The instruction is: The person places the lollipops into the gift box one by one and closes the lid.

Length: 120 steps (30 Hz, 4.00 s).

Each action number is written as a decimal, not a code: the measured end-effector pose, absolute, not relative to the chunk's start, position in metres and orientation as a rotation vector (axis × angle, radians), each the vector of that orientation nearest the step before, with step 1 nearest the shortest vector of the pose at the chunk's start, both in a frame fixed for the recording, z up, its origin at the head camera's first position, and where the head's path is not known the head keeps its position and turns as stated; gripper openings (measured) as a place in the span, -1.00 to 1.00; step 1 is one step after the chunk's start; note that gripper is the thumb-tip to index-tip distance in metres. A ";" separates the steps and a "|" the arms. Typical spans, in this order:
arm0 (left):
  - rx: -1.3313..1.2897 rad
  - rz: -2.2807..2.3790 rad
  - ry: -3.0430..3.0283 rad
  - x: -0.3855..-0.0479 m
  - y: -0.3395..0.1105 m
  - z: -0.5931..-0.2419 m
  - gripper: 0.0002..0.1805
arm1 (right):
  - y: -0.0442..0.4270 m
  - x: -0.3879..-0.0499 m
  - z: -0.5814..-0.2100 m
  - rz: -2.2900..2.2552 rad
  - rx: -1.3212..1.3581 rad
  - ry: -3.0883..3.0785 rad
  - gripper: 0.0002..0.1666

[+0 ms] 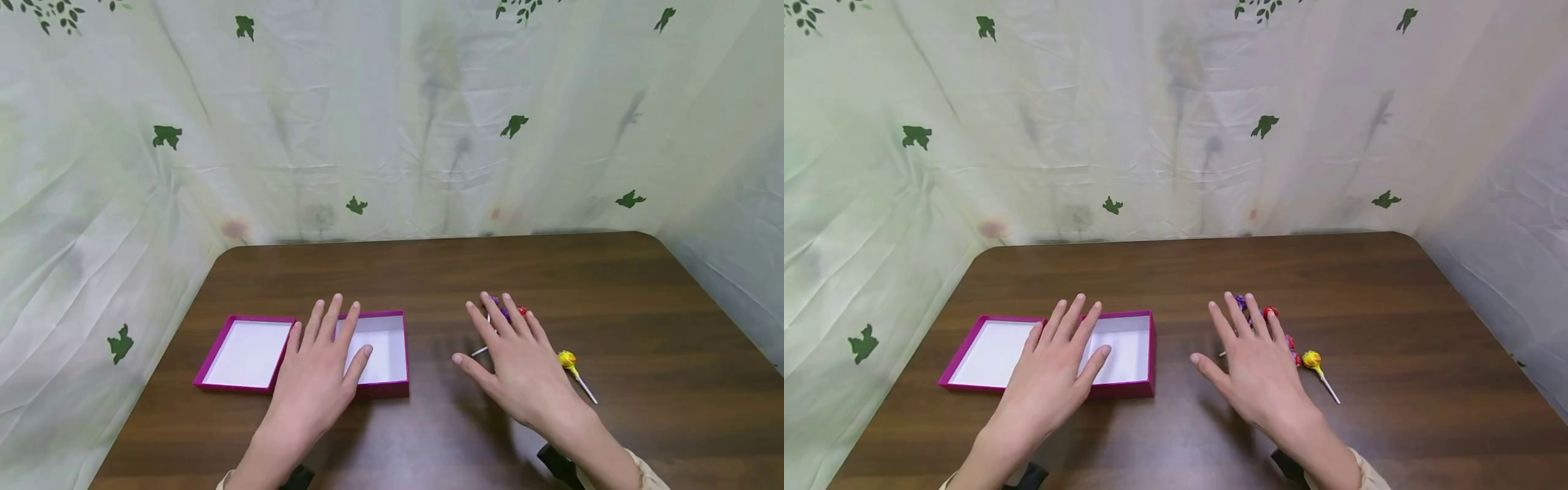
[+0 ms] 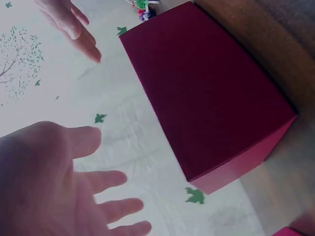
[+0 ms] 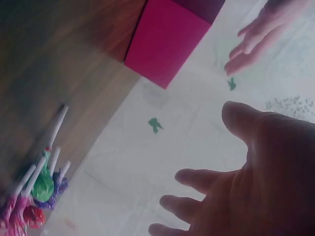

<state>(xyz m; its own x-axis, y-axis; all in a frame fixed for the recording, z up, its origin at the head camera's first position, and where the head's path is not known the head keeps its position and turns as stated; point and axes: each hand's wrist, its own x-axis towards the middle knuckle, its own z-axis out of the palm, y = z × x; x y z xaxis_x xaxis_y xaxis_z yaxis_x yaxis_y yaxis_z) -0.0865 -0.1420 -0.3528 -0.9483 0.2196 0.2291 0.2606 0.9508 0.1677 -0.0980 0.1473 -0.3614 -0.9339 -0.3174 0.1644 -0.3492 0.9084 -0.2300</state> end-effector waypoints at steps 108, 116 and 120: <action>0.212 -2.268 -2.519 -0.096 -0.192 -0.393 -0.43 | 0.298 -0.116 -0.411 1.168 0.276 -3.125 -0.54; 0.218 -2.262 -2.519 -0.095 -0.192 -0.393 -0.44 | 0.295 -0.114 -0.410 1.089 0.283 -3.106 -0.61; 0.223 -2.256 -2.524 -0.095 -0.192 -0.393 -0.43 | 0.296 -0.113 -0.409 1.053 0.275 -3.086 -0.64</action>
<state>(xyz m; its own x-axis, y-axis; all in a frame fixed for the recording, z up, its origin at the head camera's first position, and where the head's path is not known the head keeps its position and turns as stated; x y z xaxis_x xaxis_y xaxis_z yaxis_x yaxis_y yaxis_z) -0.0951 -0.1921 -0.3930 -0.9602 0.0687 -0.2707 -0.2613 0.1208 0.9577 -0.1127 0.2964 -0.4086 -0.9774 -0.1996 -0.0693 -0.1157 0.7798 -0.6152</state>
